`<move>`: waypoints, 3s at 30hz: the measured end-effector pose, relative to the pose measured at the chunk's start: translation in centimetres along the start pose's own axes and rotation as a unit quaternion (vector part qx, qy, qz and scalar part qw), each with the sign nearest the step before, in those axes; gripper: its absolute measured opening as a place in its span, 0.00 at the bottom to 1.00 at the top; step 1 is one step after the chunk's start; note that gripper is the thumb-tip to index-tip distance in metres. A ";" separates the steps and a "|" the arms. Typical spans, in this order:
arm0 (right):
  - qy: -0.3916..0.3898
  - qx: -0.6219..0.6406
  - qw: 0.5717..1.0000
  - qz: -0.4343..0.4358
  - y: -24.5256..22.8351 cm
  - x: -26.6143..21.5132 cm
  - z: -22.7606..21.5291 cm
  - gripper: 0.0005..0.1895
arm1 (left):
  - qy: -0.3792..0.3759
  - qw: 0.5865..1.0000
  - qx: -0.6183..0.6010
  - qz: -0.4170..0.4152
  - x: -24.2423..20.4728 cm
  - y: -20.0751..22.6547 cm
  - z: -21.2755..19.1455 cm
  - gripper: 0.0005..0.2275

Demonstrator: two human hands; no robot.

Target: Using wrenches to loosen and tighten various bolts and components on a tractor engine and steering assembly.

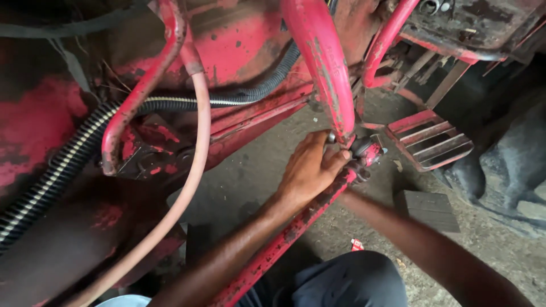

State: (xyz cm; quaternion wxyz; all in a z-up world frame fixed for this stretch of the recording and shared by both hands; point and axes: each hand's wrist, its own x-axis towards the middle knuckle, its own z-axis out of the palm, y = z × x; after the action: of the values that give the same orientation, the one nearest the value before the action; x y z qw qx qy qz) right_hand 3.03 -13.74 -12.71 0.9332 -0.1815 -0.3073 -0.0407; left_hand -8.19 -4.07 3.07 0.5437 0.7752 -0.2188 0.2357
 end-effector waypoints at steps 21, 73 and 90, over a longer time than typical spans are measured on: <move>0.122 0.046 0.991 -0.032 -4.0 5.2 -8.4 0.28 | -0.033 0.999 -0.013 0.010 0.8 3.1 -1.8 0.18; 0.185 -0.084 0.907 0.370 -2.3 -5.9 10.0 0.24 | -0.025 0.996 0.081 -0.032 -0.1 5.2 -2.7 0.17; 0.100 -0.132 0.943 0.288 -1.3 -3.4 12.8 0.23 | -0.207 0.978 -0.018 -0.017 5.1 3.7 -4.4 0.21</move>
State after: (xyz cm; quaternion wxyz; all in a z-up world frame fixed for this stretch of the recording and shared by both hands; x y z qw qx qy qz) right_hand -7.08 -10.39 -4.80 0.8986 -0.3791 -0.1383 0.1720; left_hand -6.89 -1.43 10.17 0.5043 0.8012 -0.3171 0.0568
